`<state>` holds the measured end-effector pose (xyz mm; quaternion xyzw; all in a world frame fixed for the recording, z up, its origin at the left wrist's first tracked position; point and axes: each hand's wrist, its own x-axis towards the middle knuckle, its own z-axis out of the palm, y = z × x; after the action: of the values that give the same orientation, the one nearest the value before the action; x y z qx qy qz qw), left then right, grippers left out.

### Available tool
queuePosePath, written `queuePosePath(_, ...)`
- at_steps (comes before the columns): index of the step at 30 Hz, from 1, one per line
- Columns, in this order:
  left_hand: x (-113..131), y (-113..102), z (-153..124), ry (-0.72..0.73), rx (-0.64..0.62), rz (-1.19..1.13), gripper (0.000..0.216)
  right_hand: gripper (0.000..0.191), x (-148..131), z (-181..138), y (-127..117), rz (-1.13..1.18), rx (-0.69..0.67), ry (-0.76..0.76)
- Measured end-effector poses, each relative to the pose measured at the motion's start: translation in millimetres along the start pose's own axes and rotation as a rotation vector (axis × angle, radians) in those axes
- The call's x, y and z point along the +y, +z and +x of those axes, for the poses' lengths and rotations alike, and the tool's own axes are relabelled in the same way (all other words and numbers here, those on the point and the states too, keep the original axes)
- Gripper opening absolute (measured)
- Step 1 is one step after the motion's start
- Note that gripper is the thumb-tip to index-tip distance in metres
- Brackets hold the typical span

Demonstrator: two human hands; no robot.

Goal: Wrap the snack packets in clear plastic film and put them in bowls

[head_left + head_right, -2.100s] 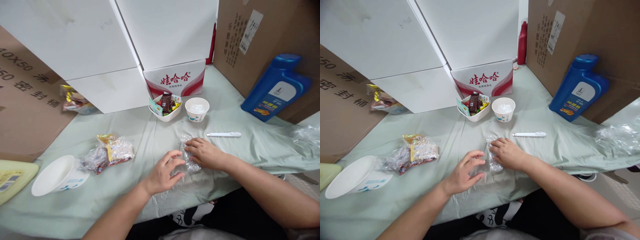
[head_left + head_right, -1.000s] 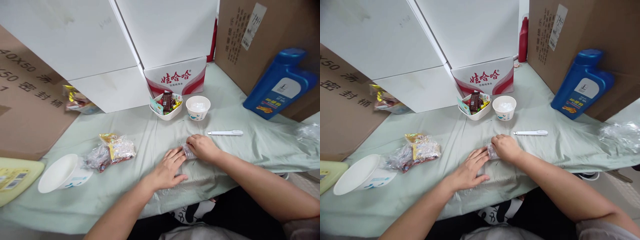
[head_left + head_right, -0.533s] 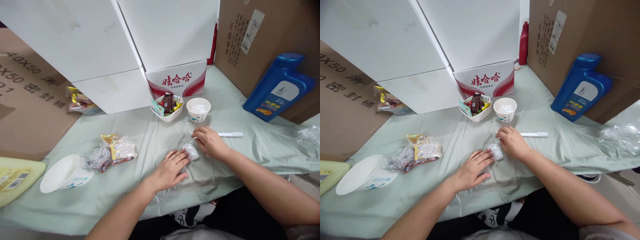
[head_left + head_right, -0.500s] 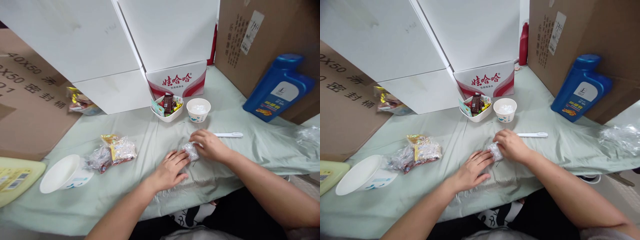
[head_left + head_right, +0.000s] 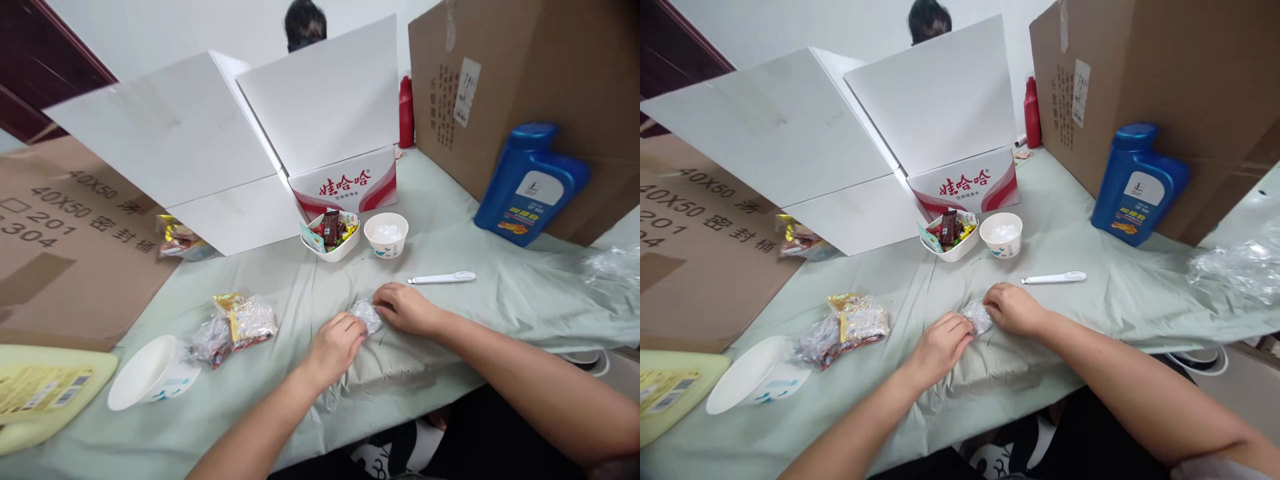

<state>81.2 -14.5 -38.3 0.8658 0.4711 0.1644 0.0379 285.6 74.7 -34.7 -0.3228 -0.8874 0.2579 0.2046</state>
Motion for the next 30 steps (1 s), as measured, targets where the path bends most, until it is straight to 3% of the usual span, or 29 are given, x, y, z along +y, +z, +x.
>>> queuePosePath(4,-15.8,-22.3,25.1,-0.051,-0.15,0.058,0.022,0.013,-2.4,-0.4,4.3,-0.121,-0.015,-0.016)
queuePosePath(8,-23.1,-47.6,62.9,-0.157,-0.182,0.012,0.02,0.014,-6.0,-1.0,5.3,-0.226,-0.071,-0.086)
queuePosePath(12,-9.5,-41.9,74.4,-0.03,-0.436,0.015,0.009,0.019,-3.3,-1.2,3.3,-0.233,-0.091,-0.079)
queuePosePath(14,-6.7,-33.6,70.1,0.022,-0.486,0.081,0.014,0.02,-1.4,-2.4,1.2,-0.23,-0.106,-0.082)
queuePosePath(16,-12.0,-33.3,69.2,0.043,-0.479,0.087,0.02,0.018,-0.7,-4.1,-0.8,-0.232,-0.123,-0.088)
queuePosePath(19,-29.2,-55.2,90.2,0.015,-0.396,0.071,0.023,0.019,-2.6,-5.7,-2.2,-0.253,-0.143,-0.087)
queuePosePath(20,-34.3,-66.3,104.0,-0.017,-0.315,0.099,0.022,0.02,-3.8,-5.5,-2.1,-0.263,-0.146,-0.085)
queuePosePath(22,-39.5,-86.3,138.5,-0.066,-0.018,0.195,0.018,0.02,-6.2,-4.3,-1.0,-0.279,-0.151,-0.08)
queuePosePath(24,-37.4,-95.1,175.8,-0.056,0.141,0.269,0.019,0.021,-7.8,-2.3,0.4,-0.29,-0.152,-0.073)
queuePosePath(25,-34.5,-93.3,193.2,-0.058,0.148,0.278,0.022,0.022,-8.1,-1.4,0.9,-0.295,-0.152,-0.069)
queuePosePath(27,-28.3,-78.5,222.2,-0.068,-0.048,0.276,0.028,0.022,-7.4,-0.1,1.2,-0.298,-0.148,-0.062)
queuePosePath(30,-25.8,-43.8,248.2,-0.08,-0.232,0.262,0.014,0.022,-3.8,-0.1,-1.0,-0.282,-0.153,-0.088)
